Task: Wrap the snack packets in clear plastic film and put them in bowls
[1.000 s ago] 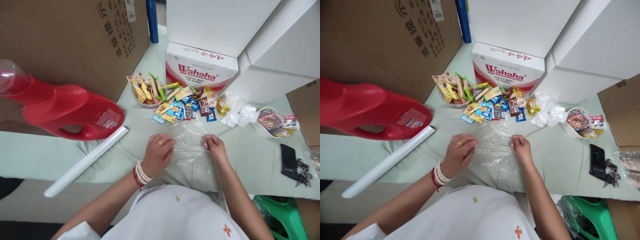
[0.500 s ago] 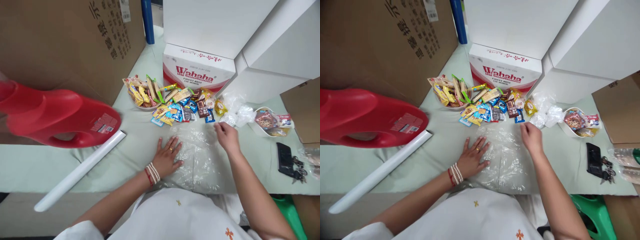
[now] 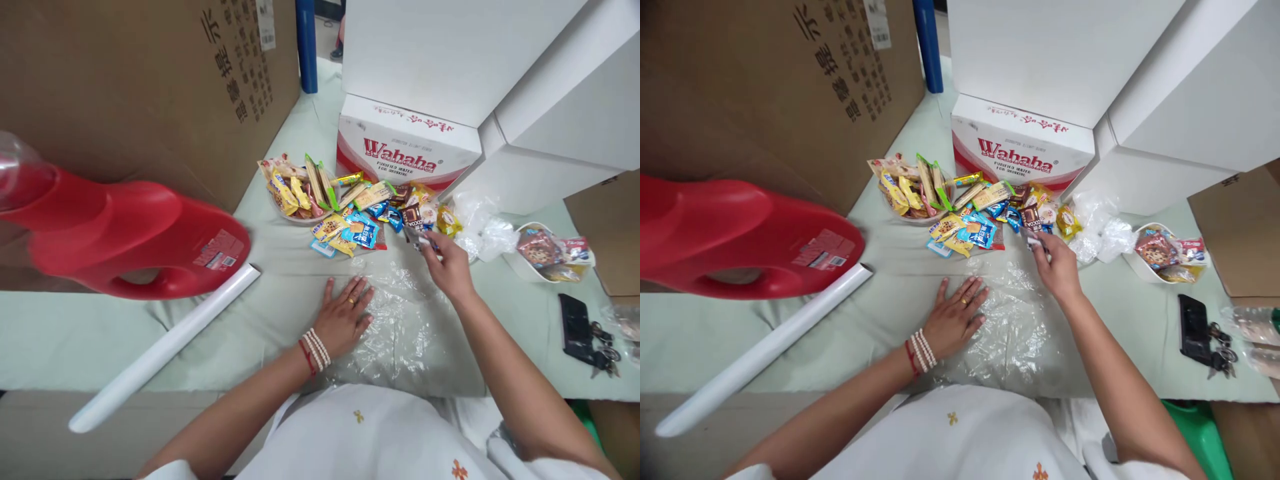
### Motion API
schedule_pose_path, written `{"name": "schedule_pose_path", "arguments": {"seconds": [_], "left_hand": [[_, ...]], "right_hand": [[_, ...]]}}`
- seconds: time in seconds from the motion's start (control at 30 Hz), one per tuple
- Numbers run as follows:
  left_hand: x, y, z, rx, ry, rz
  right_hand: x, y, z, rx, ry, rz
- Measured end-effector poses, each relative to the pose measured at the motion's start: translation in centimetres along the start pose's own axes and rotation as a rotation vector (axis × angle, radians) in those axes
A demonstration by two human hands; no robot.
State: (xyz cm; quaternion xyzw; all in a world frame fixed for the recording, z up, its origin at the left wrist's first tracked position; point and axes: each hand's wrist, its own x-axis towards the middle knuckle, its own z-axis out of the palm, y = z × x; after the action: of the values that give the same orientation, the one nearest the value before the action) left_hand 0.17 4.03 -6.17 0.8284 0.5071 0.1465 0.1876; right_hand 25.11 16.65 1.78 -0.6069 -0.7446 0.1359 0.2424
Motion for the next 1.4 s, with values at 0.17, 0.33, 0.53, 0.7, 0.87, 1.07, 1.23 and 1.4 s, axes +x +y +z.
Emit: {"name": "schedule_pose_path", "arguments": {"seconds": [0.17,0.33,0.53,0.7,0.87,1.07,1.23,1.4], "left_hand": [[1.6,-0.8,-0.2,0.023,-0.038,0.032],[2.1,-1.8,-0.4,0.075,-0.046,0.057],[1.4,-1.9,-0.6,0.089,0.001,0.054],[1.1,-2.7,-0.7,0.114,0.009,0.016],[1.0,-3.2,-1.2,0.109,0.016,0.014],[0.3,-3.0,-1.6,0.13,0.043,-0.065],[0.2,-2.9,-1.5,0.165,0.009,-0.103],[0.4,-2.9,-1.6,0.156,0.011,-0.102]], "right_hand": [[-8.1,1.0,-0.6,0.066,-0.189,-0.465],[-10.6,3.2,0.3,-0.019,-0.46,-0.56],[-9.8,1.0,1.5,-0.041,-0.452,-0.459],[-9.9,0.3,2.7,-0.14,-0.629,-0.54],[-7.8,0.2,0.9,0.005,-0.621,-0.508],[1.7,-2.0,4.4,-0.054,-0.305,0.184],[7.4,-3.8,9.3,0.101,-0.249,0.441],[6.8,-1.7,7.7,0.225,-0.261,0.476]]}}
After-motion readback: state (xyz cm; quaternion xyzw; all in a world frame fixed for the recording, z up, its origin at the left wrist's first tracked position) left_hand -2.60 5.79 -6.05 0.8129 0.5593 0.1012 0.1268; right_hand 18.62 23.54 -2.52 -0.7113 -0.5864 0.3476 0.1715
